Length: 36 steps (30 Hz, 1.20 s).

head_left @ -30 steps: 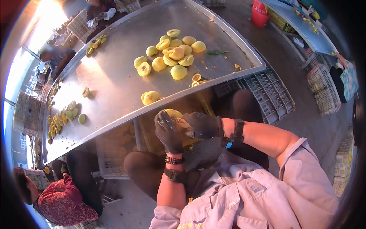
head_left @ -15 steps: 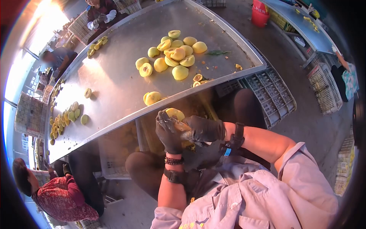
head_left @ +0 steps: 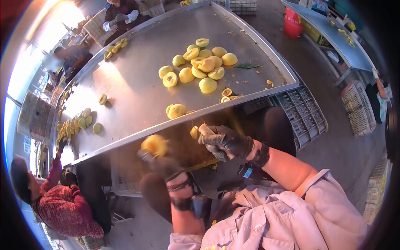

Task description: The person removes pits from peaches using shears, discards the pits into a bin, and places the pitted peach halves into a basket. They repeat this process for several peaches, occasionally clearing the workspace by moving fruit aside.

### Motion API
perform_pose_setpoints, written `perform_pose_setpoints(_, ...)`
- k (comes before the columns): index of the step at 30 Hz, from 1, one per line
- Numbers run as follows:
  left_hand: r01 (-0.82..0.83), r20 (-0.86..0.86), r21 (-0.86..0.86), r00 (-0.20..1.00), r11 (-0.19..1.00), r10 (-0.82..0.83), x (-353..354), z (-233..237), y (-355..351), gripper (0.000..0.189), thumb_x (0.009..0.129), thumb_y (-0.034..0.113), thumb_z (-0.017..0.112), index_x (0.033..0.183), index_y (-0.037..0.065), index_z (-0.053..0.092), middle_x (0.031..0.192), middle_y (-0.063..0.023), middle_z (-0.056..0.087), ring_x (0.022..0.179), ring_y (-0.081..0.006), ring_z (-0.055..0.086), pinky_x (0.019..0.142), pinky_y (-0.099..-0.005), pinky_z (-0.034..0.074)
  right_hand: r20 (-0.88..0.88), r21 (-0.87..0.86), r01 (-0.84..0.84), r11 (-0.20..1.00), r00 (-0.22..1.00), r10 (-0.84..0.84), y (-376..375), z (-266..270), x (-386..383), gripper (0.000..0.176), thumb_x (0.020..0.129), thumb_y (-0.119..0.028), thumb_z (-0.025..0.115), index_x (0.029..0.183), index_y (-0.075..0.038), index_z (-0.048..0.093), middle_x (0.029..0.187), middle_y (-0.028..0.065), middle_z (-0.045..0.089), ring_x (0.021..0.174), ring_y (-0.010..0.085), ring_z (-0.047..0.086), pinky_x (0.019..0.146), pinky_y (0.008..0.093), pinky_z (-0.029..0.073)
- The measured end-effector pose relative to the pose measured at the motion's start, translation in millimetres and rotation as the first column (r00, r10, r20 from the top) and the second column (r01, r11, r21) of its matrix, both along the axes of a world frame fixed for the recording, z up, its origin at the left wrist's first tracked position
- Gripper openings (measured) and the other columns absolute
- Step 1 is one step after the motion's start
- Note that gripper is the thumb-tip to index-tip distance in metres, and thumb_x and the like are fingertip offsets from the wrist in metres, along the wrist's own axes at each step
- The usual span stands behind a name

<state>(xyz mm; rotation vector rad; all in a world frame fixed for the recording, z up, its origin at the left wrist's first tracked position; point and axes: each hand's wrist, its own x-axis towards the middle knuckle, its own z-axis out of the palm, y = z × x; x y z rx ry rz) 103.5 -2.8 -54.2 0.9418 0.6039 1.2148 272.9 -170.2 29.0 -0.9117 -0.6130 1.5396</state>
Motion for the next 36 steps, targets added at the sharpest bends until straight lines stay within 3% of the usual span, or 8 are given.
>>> perform_pose_setpoints(1, 0.193, 0.481, -0.019, 0.862, 0.981, -0.16, -7, 41, -4, 0.052, 0.092, 0.043, 0.053, 0.12, 0.0, 0.045, 0.108, -0.0153, 0.056, 0.096, -0.0242, 0.058, 0.081, -0.0287, 0.054, 0.014, -0.027, -0.003, 1.0, 1.0, 0.004, -1, 0, 4, 0.033, 0.092, -0.026, 0.054, 0.118, -0.007, 0.049, 0.062, -0.0003, 0.048, 0.04, 0.0073, 0.042, 0.035, 0.0216, 0.034)
perform_pose_setpoints(3, -0.203, 0.341, -0.237, 0.898, 0.95, 0.277, -2, 84, -13, 0.062, 0.091, 0.042, 0.055, 0.129, -0.004, 0.037, 0.122, -0.0215, 0.049, 0.114, -0.0264, 0.051, 0.086, -0.0298, 0.053, 0.562, -0.318, -0.177, 0.931, 0.756, 0.336, -2, -23, 11, 0.043, 0.093, -0.022, 0.053, 0.134, -0.016, 0.041, 0.066, 0.0032, 0.05, 0.048, 0.0124, 0.05, 0.042, 0.0263, 0.039)
perform_pose_setpoints(6, -0.115, 0.31, -0.396, 0.917, 0.911, 0.25, -3, 73, -6, 0.07, 0.091, 0.041, 0.055, 0.136, -0.003, 0.024, 0.13, -0.0247, 0.042, 0.124, -0.0282, 0.044, 0.091, -0.0314, 0.049, 0.942, 0.307, -0.203, 0.93, -0.074, -0.327, 7, -134, 13, 0.038, 0.088, -0.02, 0.054, 0.124, -0.011, 0.048, 0.08, 0.0126, 0.058, 0.07, 0.0258, 0.058, 0.06, 0.0346, 0.046)
perform_pose_setpoints(8, -0.039, 0.282, -0.437, 0.943, 0.898, 0.178, 5, 78, -23, 0.057, 0.092, 0.041, 0.054, 0.129, 0.001, 0.035, 0.128, -0.0195, 0.045, 0.121, -0.0256, 0.046, 0.084, -0.0292, 0.05, 0.973, 0.119, -0.003, 0.993, 0.198, -0.116, 14, -57, -13, 0.029, 0.085, -0.024, 0.056, 0.109, -0.007, 0.059, 0.096, 0.0185, 0.063, 0.089, 0.0346, 0.061, 0.072, 0.042, 0.048)
perform_pose_setpoints(11, 0.098, 0.213, -0.339, 0.977, 0.936, -0.025, 10, 62, -23, 0.053, 0.093, 0.042, 0.053, 0.124, 0.0, 0.043, 0.121, -0.0164, 0.053, 0.107, -0.0282, 0.056, 0.079, -0.0303, 0.051, 0.763, 0.545, -0.157, 0.823, -0.314, -0.565, 47, -28, 27, 0.027, 0.082, -0.022, 0.057, 0.104, -0.007, 0.061, 0.094, 0.0179, 0.064, 0.089, 0.0362, 0.061, 0.072, 0.0448, 0.048)
perform_pose_setpoints(21, 0.268, 0.184, -0.356, 0.959, 0.895, -0.214, 43, 57, -47, 0.034, 0.098, 0.033, 0.047, 0.114, 0.004, 0.052, 0.099, -0.0062, 0.059, 0.083, -0.0139, 0.061, 0.062, -0.0228, 0.05, 0.825, -0.157, 0.181, 0.971, -0.517, 0.23, 124, -12, 131, 0.032, 0.08, -0.031, 0.06, 0.108, -0.016, 0.058, 0.09, 0.0146, 0.066, 0.082, 0.0322, 0.065, 0.07, 0.0448, 0.05)
perform_pose_setpoints(30, 0.284, 0.134, -0.364, 0.958, 0.887, -0.252, 47, 51, -54, 0.034, 0.097, 0.037, 0.047, 0.11, 0.006, 0.052, 0.1, -0.0126, 0.06, 0.083, -0.0226, 0.065, 0.059, -0.0258, 0.051, 0.873, -0.173, 0.195, 0.965, -0.424, 0.242, 120, -13, 131, 0.063, 0.072, -0.032, 0.071, 0.119, 0.002, 0.047, 0.102, 0.023, 0.062, 0.094, 0.0365, 0.062, 0.078, 0.0437, 0.049)
perform_pose_setpoints(36, 0.347, 0.295, -0.423, 0.926, 0.837, -0.235, 45, 42, -45, 0.034, 0.095, 0.036, 0.05, 0.112, 0.007, 0.051, 0.105, -0.0135, 0.059, 0.093, -0.0236, 0.062, 0.073, -0.0342, 0.053, 0.752, 0.013, 0.1, 0.995, 0.655, -0.076, 87, 75, 74, 0.035, 0.08, -0.027, 0.07, 0.102, -0.005, 0.054, 0.074, -0.0006, 0.054, 0.069, 0.0073, 0.055, 0.056, 0.0213, 0.045)
